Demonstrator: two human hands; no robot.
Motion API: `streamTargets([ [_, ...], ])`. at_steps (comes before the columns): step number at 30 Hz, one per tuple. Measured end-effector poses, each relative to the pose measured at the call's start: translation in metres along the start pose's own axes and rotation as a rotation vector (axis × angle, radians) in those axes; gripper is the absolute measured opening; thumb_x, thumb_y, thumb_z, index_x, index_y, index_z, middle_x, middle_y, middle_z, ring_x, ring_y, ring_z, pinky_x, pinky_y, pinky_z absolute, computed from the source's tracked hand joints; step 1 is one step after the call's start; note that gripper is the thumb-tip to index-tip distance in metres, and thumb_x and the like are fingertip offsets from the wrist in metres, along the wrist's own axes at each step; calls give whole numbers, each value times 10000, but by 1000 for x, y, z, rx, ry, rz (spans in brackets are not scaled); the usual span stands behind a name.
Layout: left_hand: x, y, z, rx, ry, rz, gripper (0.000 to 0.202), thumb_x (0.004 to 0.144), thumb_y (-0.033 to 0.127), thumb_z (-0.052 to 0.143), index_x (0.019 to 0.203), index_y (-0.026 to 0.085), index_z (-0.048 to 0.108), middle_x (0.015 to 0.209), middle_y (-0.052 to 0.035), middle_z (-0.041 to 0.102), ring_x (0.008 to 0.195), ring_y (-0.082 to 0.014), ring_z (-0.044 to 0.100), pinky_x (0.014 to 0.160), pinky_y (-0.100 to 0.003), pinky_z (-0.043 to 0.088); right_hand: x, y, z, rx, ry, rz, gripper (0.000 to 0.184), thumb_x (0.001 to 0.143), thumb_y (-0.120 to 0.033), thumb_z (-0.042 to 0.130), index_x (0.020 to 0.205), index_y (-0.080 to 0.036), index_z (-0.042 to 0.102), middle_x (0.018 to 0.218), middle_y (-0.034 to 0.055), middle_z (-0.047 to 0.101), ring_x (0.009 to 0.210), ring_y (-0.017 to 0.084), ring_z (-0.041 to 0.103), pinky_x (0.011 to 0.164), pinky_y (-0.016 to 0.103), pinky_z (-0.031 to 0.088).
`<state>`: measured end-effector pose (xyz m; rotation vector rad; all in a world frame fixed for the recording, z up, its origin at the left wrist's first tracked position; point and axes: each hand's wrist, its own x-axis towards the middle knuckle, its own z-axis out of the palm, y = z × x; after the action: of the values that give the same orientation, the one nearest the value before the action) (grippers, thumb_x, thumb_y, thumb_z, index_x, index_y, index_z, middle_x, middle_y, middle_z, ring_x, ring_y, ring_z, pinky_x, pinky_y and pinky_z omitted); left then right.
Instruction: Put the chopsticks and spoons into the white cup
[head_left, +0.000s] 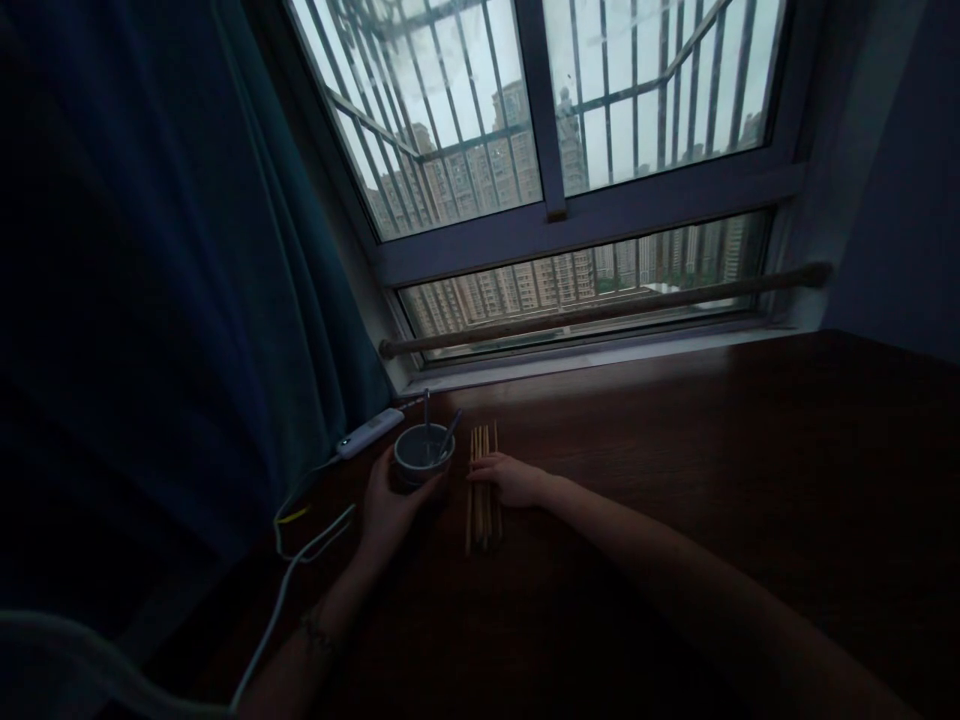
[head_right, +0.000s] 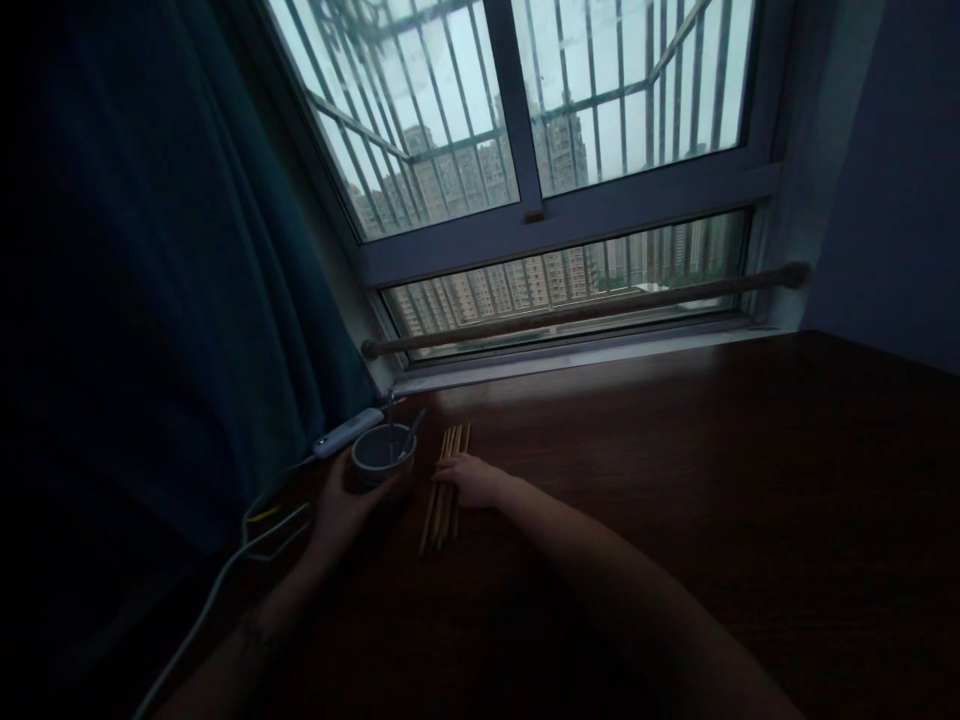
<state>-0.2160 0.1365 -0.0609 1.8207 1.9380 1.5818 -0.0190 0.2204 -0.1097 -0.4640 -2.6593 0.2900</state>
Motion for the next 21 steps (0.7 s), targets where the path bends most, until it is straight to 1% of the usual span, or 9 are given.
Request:
streamTargets([
  [2,-1,-1,1,28,-10,42,741,542,432,735,1173,195,425,1161,-102,518,1062,-264,507,924,-433,406,-3,0,-1,50,49,17,535,649,-38,492,1182,-70,528,1265,115,405,1150,212,387,998,261,274],
  [5,-3,-1,1,57,-10,94,734,564,433,723,1188,203,411,1151,-92,521,1056,-253,510,921,-422,408,-5,-5,-6,158,201,95,457,661,-19,450,1097,-68,577,1139,109,509,1064,191,464,940,242,338],
  [9,-3,1,0,105,-5,166,712,566,417,721,1174,197,423,1132,-85,516,1041,-258,506,898,-427,421,2,-12,-13,296,435,251,383,678,-31,430,1030,-69,574,894,70,579,776,139,533,711,221,419],
  [12,-4,4,-2,143,-14,236,680,574,382,715,1165,197,433,1139,-78,502,1061,-262,484,914,-432,408,11,-15,-16,565,556,302,251,719,-124,504,955,-71,573,753,29,555,618,96,480,561,185,372],
  [13,-4,5,-2,155,-22,258,671,581,367,710,1167,196,433,1143,-79,499,1067,-262,479,918,-432,404,14,-16,-15,656,579,323,224,736,-187,534,923,-70,574,724,25,544,606,96,473,545,186,359],
  [14,-5,6,-2,166,-29,277,664,588,355,705,1170,194,431,1149,-81,495,1073,-262,475,922,-432,402,17,-18,-15,735,598,343,255,746,-264,558,909,-69,575,717,28,542,614,102,479,548,191,359],
  [16,-6,7,-3,188,-44,314,654,597,330,698,1175,188,427,1165,-87,484,1090,-263,462,933,-430,394,22,-20,-13,886,630,366,392,732,-393,586,944,-64,574,769,50,566,671,123,512,589,208,382],
  [18,-6,8,-4,211,-55,349,647,601,303,692,1178,187,422,1174,-87,478,1098,-260,453,942,-426,386,25,-24,-12,990,664,365,460,711,-428,602,984,-58,576,836,73,585,732,143,535,644,227,403],
  [21,-6,9,-5,242,-52,390,667,587,268,692,1185,190,410,1177,-82,472,1099,-255,445,950,-417,379,26,-30,-14,1034,693,396,417,716,-411,596,932,-55,605,796,72,590,686,130,531,618,218,399],
])
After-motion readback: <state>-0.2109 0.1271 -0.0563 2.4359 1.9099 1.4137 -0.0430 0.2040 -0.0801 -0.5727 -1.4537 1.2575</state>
